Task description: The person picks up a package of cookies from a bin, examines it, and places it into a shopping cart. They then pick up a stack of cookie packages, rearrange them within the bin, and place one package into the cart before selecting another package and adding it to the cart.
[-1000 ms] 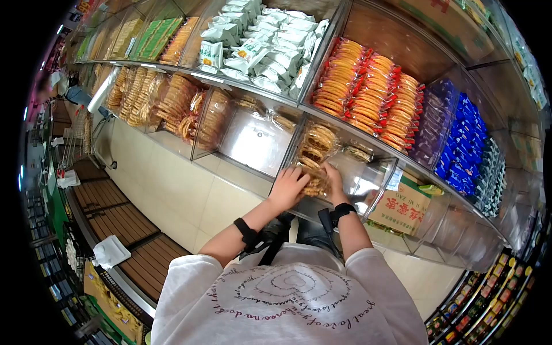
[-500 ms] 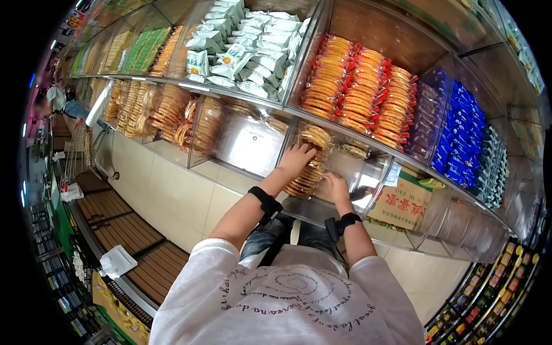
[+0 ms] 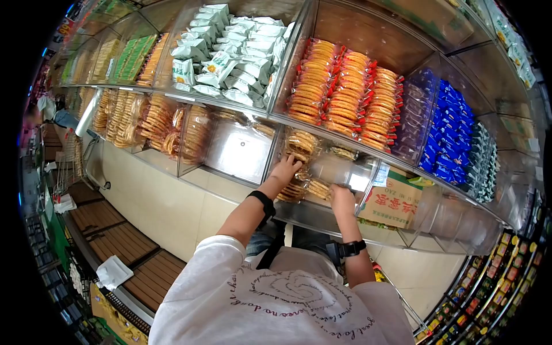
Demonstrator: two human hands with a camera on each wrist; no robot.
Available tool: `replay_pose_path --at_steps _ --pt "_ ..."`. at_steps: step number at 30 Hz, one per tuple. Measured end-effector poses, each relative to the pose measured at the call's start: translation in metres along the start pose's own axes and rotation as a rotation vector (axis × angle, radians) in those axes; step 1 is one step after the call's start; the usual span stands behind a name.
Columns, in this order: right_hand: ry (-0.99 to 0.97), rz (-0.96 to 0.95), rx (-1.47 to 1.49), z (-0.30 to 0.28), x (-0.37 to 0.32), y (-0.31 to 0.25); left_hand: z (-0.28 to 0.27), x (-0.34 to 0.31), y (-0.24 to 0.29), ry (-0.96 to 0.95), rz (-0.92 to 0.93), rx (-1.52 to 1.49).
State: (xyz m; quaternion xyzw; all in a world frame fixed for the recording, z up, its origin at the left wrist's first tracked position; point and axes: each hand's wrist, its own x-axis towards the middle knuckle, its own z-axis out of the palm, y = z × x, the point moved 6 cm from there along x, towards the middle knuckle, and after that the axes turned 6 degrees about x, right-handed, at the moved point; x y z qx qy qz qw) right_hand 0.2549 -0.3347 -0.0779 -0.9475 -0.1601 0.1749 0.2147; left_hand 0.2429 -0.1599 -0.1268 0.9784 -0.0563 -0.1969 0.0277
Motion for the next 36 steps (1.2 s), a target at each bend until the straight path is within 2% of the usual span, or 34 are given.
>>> replay_pose_path --at_steps 1,3,4,5,7,9,11,15,17,21,24,26,27,30,31,33,34,36 --pt "0.005 0.007 -0.005 -0.008 -0.003 -0.001 0.005 0.004 0.002 0.004 0.008 -0.002" --pt "-0.005 0.024 0.082 -0.021 -0.01 0.003 0.027 0.01 0.004 -0.195 0.001 0.126" --pt "0.027 0.015 0.197 -0.037 -0.018 0.005 0.014 0.009 0.007 -0.311 -0.033 0.109" --pt "0.027 0.015 0.197 -0.038 -0.022 0.012 0.02 0.009 0.006 -0.311 -0.033 0.109" --pt "0.059 -0.002 0.266 -0.043 -0.026 0.02 0.026 0.014 0.002 -0.144 -0.1 0.116" --pt "0.078 -0.003 0.222 -0.048 -0.031 0.02 0.029 0.014 0.003 -0.181 -0.09 0.121" --pt "0.096 -0.003 0.305 -0.056 -0.039 0.019 0.008 0.003 0.009 -0.002 -0.019 0.095" --pt "0.116 0.011 0.37 -0.061 -0.052 0.017 0.002 -0.014 0.013 0.063 0.067 0.008" --pt "0.119 0.05 0.379 -0.062 -0.056 0.018 0.01 -0.012 0.009 -0.249 0.027 -0.004" --pt "0.126 0.062 0.365 -0.064 -0.064 0.019 0.007 -0.013 0.011 -0.341 0.057 0.006" --pt "0.134 0.08 0.393 -0.064 -0.07 0.019 0.009 -0.002 0.004 -0.269 0.0 -0.166" --pt "0.137 0.086 0.417 -0.065 -0.074 0.018 0.012 0.01 -0.008 -0.205 -0.098 -0.544" --pt "0.137 0.084 0.417 -0.064 -0.076 0.018 0.007 0.012 -0.011 -0.203 -0.099 -0.544" --pt "0.145 0.092 0.398 -0.062 -0.08 0.02 -0.028 0.01 -0.018 0.072 -0.161 -0.598" --pt "0.175 0.066 0.376 -0.063 -0.081 0.018 -0.039 0.008 -0.016 0.074 -0.161 -0.596" --pt "0.211 0.039 0.357 -0.063 -0.083 0.018 -0.082 -0.001 -0.009 0.504 -0.052 -0.279" --pt "0.201 0.041 0.355 -0.06 -0.084 0.02 -0.093 -0.005 -0.003 0.639 0.014 -0.186" --pt "0.195 0.043 0.353 -0.055 -0.085 0.022 -0.086 0.003 -0.006 0.609 -0.006 -0.08"
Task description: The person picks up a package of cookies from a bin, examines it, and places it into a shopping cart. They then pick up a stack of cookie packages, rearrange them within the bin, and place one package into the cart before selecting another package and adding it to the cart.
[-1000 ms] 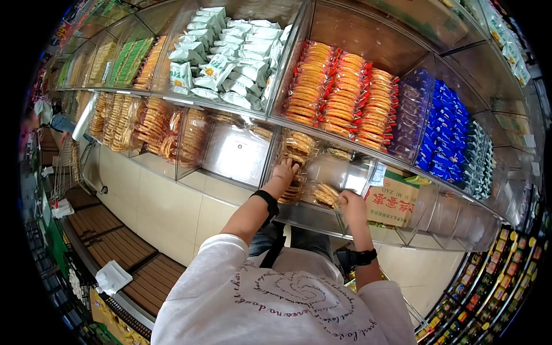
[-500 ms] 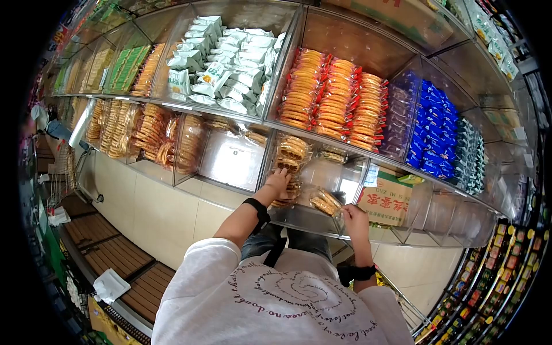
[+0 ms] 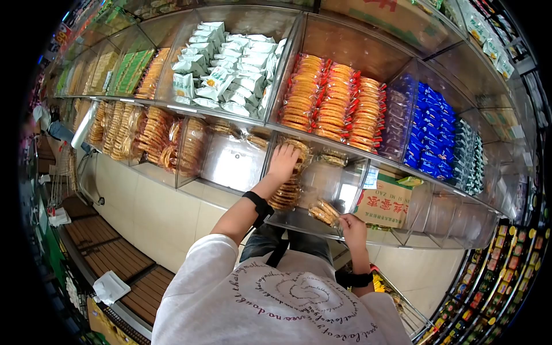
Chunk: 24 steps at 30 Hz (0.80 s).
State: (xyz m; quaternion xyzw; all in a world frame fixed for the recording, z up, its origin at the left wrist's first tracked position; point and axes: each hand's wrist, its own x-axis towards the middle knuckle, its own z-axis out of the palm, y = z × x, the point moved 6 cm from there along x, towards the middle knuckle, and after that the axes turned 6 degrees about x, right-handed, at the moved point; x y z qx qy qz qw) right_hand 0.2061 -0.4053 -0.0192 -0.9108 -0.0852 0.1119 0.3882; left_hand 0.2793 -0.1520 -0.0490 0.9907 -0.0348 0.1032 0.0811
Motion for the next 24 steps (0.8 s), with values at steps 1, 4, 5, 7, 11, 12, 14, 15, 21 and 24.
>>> replay_pose_path --at_steps 1,4,5,7,11,12,14,15,21,24 --pt "-0.011 0.005 -0.004 0.001 -0.001 0.001 0.006 0.001 -0.002 -0.032 0.008 0.104" --pt "-0.023 0.032 -0.017 0.003 -0.004 0.003 0.021 0.003 -0.011 -0.222 -0.074 0.071" --pt "-0.028 0.054 -0.025 0.004 -0.006 0.004 0.021 0.002 -0.01 -0.222 -0.073 0.07" --pt "-0.025 0.045 -0.028 0.006 -0.008 0.009 0.015 0.002 -0.006 -0.152 -0.006 0.144" --pt "-0.013 0.02 -0.028 0.006 -0.011 0.01 0.005 -0.016 0.002 -0.2 0.112 0.127" --pt "-0.014 0.022 -0.026 0.007 -0.011 0.011 0.004 -0.024 0.003 -0.172 0.137 0.058" --pt "0.005 0.012 -0.015 0.008 -0.013 0.012 0.009 -0.037 0.003 -0.186 0.166 0.02" --pt "0.005 0.012 -0.014 0.009 -0.012 0.012 0.014 -0.04 0.003 -0.187 0.166 0.021" --pt "-0.083 0.069 -0.037 0.013 -0.01 0.005 0.069 -0.044 -0.003 -0.552 -0.067 0.067" --pt "-0.101 0.106 -0.033 0.015 -0.014 0.007 0.084 -0.032 0.0 -0.679 -0.052 0.176"
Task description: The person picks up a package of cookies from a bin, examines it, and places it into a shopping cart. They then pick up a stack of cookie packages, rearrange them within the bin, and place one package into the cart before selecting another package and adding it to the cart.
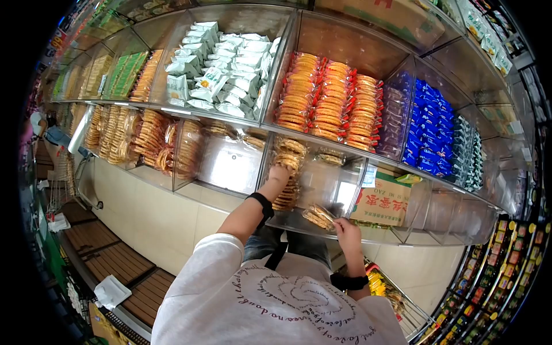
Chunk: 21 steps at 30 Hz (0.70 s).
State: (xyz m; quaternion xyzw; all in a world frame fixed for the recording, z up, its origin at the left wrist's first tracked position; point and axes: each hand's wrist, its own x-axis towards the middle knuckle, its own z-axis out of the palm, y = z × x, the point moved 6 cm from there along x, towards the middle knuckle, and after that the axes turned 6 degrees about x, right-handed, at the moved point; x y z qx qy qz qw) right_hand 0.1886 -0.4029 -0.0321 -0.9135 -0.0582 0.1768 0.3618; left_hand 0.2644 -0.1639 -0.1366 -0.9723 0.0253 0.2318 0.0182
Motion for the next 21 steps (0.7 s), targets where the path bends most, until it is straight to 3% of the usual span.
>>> replay_pose_path --at_steps 2,6,8,12,14,17,18,21 --pt "0.013 -0.012 0.006 0.001 -0.001 -0.001 0.008 0.014 0.0 -0.189 0.016 0.02" --pt "0.022 -0.012 -0.007 0.003 -0.001 0.001 0.024 0.033 -0.007 -0.21 0.061 0.021" --pt "0.095 -0.108 0.011 0.002 -0.001 0.0 0.036 0.039 -0.013 -0.096 0.184 -0.081" --pt "0.061 -0.077 -0.023 0.005 0.017 -0.007 0.011 0.015 -0.014 -0.147 0.229 -0.178" --pt "0.037 -0.121 -0.032 0.008 0.031 -0.015 0.001 0.004 -0.014 -0.106 0.083 -0.216" --pt "0.015 -0.157 -0.052 0.015 0.046 -0.016 0.0 0.004 -0.01 0.017 0.049 -0.14" --pt "0.014 -0.155 -0.047 0.017 0.051 -0.014 -0.009 -0.001 -0.012 0.166 0.008 -0.101" --pt "-0.035 -0.151 -0.017 0.02 0.066 -0.011 -0.024 -0.005 -0.015 0.197 -0.023 -0.197"
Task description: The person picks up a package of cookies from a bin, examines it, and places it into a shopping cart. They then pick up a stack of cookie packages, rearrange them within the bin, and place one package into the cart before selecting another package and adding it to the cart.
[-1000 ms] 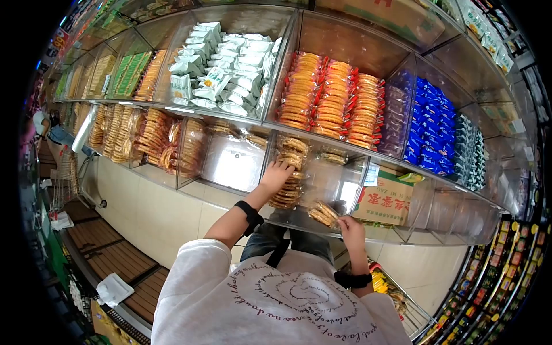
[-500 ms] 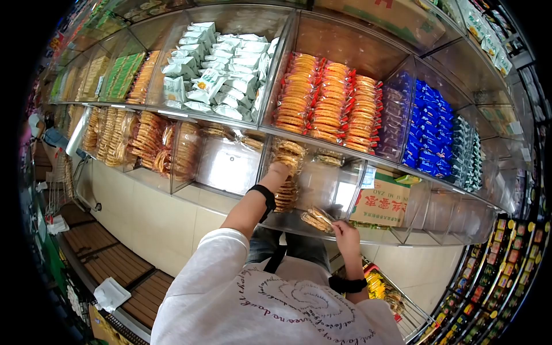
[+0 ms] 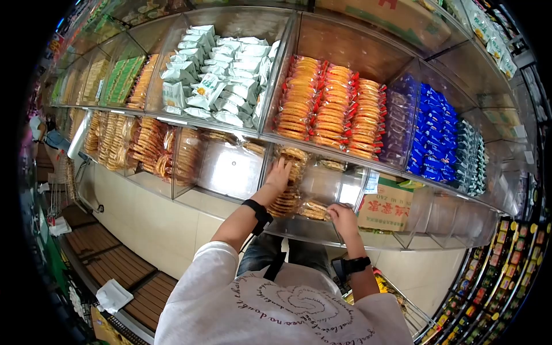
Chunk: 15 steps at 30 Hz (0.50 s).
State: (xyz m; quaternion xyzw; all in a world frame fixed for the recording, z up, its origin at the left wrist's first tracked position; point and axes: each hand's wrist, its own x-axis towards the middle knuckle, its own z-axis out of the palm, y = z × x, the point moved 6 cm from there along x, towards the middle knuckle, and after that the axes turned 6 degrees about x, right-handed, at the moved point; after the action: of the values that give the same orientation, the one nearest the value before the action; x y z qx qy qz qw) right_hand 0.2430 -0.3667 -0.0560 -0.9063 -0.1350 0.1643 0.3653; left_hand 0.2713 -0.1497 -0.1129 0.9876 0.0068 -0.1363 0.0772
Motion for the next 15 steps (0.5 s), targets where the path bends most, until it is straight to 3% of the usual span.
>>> replay_pose_path --at_steps 2,4,6,8,12,15 --pt "-0.045 -0.236 -0.117 -0.002 0.011 -0.016 -0.021 0.005 0.005 0.092 0.036 -0.04" --pt "-0.035 -0.298 -0.059 -0.001 0.02 -0.021 -0.042 0.006 0.008 0.176 0.078 -0.077" --pt "-0.026 -0.357 -0.004 0.002 0.026 -0.022 -0.07 0.0 0.023 0.481 0.267 0.17" --pt "-0.145 -0.257 0.29 0.015 0.038 -0.011 -0.064 0.007 0.022 0.449 0.268 0.178" --pt "-0.231 -0.246 0.3 0.02 0.062 -0.002 -0.044 0.021 0.021 0.345 0.203 0.296" --pt "-0.276 -0.125 0.356 0.019 0.071 0.009 -0.037 0.021 0.017 0.293 0.154 0.253"
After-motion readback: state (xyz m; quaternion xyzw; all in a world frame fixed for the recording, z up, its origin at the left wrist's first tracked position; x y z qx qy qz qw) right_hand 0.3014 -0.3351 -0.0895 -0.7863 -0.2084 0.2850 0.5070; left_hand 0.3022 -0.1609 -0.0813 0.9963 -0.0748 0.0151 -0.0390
